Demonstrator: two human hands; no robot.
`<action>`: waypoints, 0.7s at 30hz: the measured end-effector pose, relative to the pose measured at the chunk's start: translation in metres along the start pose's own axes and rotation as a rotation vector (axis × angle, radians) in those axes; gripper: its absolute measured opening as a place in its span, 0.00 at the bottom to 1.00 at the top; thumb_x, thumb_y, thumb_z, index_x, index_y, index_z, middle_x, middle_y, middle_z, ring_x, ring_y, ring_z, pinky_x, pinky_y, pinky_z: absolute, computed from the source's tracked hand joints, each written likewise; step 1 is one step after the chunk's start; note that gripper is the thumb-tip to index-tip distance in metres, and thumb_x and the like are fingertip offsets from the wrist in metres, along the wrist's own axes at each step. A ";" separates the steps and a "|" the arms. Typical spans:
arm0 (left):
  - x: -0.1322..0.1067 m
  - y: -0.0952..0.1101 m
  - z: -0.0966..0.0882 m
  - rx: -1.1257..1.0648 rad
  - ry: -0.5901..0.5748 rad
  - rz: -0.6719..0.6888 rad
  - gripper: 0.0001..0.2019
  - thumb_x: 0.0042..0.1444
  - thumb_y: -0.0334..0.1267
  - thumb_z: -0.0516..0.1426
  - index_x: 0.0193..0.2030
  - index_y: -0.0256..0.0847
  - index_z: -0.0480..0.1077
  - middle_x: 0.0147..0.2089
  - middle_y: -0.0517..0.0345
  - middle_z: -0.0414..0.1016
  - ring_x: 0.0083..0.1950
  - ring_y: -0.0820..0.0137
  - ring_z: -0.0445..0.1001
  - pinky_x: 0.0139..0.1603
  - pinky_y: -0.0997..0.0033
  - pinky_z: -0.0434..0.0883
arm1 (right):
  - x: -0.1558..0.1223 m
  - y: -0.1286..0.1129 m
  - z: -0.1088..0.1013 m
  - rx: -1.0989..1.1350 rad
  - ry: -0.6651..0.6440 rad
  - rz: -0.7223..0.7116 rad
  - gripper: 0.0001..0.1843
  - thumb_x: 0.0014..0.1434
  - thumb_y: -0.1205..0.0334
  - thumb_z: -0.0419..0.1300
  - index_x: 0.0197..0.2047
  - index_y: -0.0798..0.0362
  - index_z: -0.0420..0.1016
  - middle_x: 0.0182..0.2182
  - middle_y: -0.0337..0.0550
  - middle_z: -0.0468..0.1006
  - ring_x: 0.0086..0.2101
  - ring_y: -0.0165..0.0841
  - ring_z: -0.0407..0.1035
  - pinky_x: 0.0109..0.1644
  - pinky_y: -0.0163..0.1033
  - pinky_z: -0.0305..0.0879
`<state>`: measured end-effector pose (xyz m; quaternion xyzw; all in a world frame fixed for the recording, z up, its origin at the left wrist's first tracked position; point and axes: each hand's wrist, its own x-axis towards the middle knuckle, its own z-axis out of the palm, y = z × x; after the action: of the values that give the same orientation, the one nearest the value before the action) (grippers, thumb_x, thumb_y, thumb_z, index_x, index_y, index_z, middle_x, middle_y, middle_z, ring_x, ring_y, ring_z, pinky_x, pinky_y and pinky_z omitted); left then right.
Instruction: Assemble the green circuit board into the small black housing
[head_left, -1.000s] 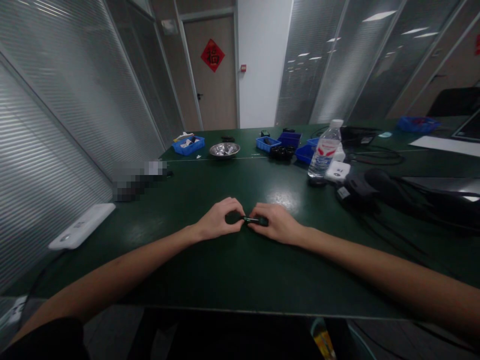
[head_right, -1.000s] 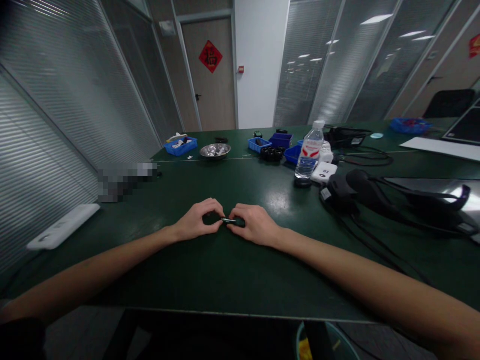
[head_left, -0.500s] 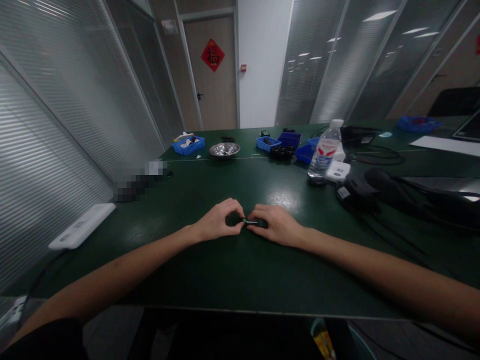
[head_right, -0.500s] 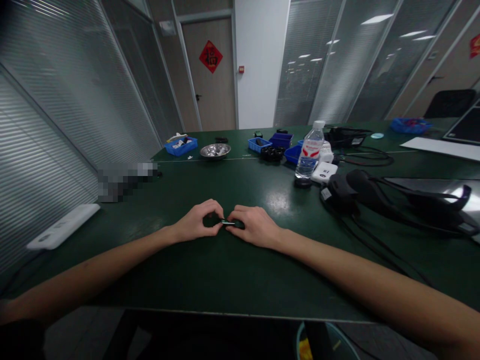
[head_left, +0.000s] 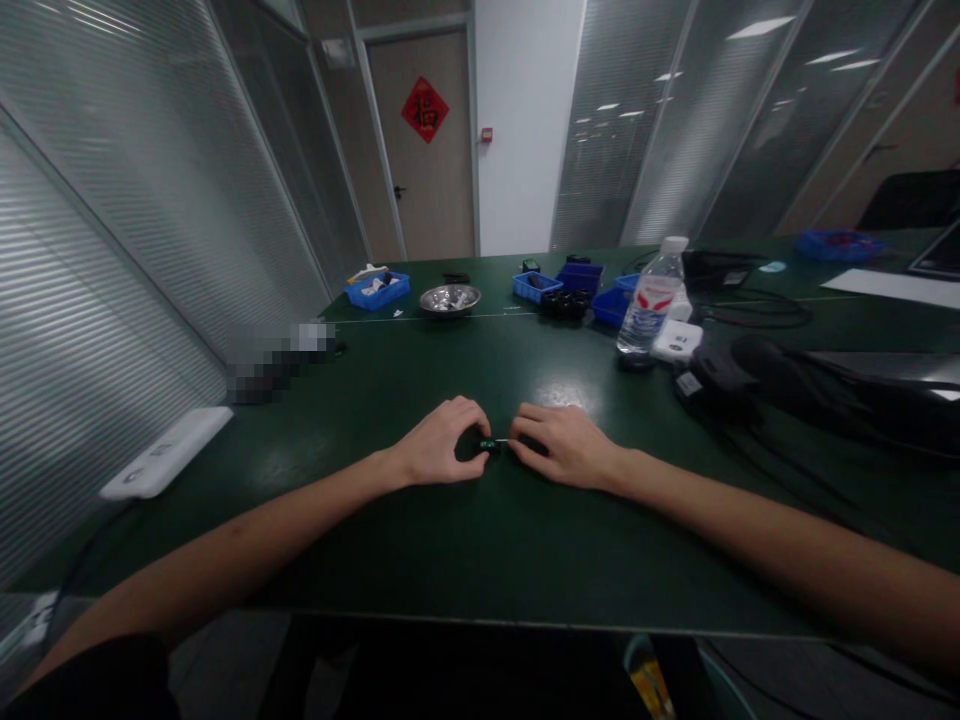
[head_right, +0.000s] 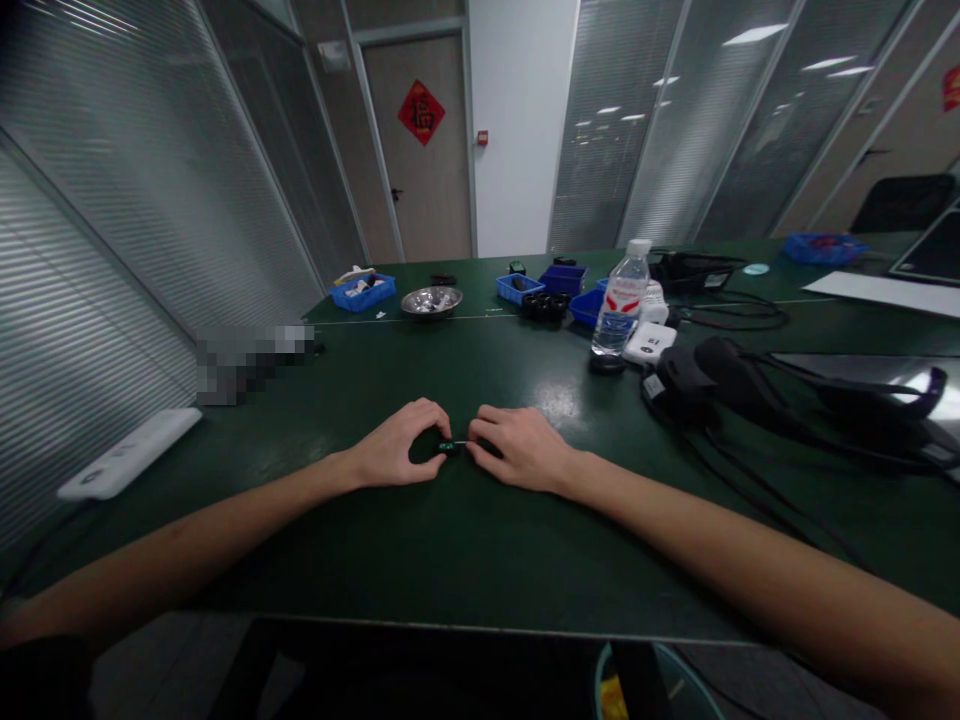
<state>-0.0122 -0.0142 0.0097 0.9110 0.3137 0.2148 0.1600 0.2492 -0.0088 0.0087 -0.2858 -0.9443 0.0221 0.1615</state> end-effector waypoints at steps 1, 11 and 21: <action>0.000 0.001 0.000 -0.001 -0.002 0.007 0.13 0.59 0.39 0.63 0.49 0.40 0.72 0.49 0.50 0.73 0.51 0.60 0.69 0.55 0.58 0.68 | 0.000 0.000 0.001 -0.001 0.005 0.002 0.13 0.71 0.55 0.53 0.44 0.52 0.75 0.38 0.44 0.74 0.33 0.31 0.67 0.33 0.37 0.56; -0.001 0.000 0.002 -0.060 0.000 0.033 0.09 0.66 0.38 0.58 0.50 0.40 0.74 0.46 0.51 0.75 0.46 0.63 0.73 0.49 0.62 0.71 | 0.000 -0.001 0.002 0.016 0.049 0.006 0.12 0.69 0.56 0.54 0.40 0.52 0.76 0.36 0.43 0.75 0.30 0.30 0.66 0.32 0.37 0.54; -0.001 0.000 0.003 -0.131 0.022 0.049 0.10 0.66 0.36 0.59 0.52 0.39 0.73 0.48 0.51 0.75 0.45 0.66 0.74 0.47 0.66 0.73 | -0.001 -0.003 0.002 0.059 0.015 0.002 0.11 0.70 0.57 0.52 0.48 0.52 0.71 0.37 0.43 0.79 0.29 0.30 0.70 0.33 0.36 0.56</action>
<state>-0.0115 -0.0158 0.0070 0.9036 0.2783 0.2489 0.2103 0.2480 -0.0120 0.0072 -0.2820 -0.9417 0.0482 0.1768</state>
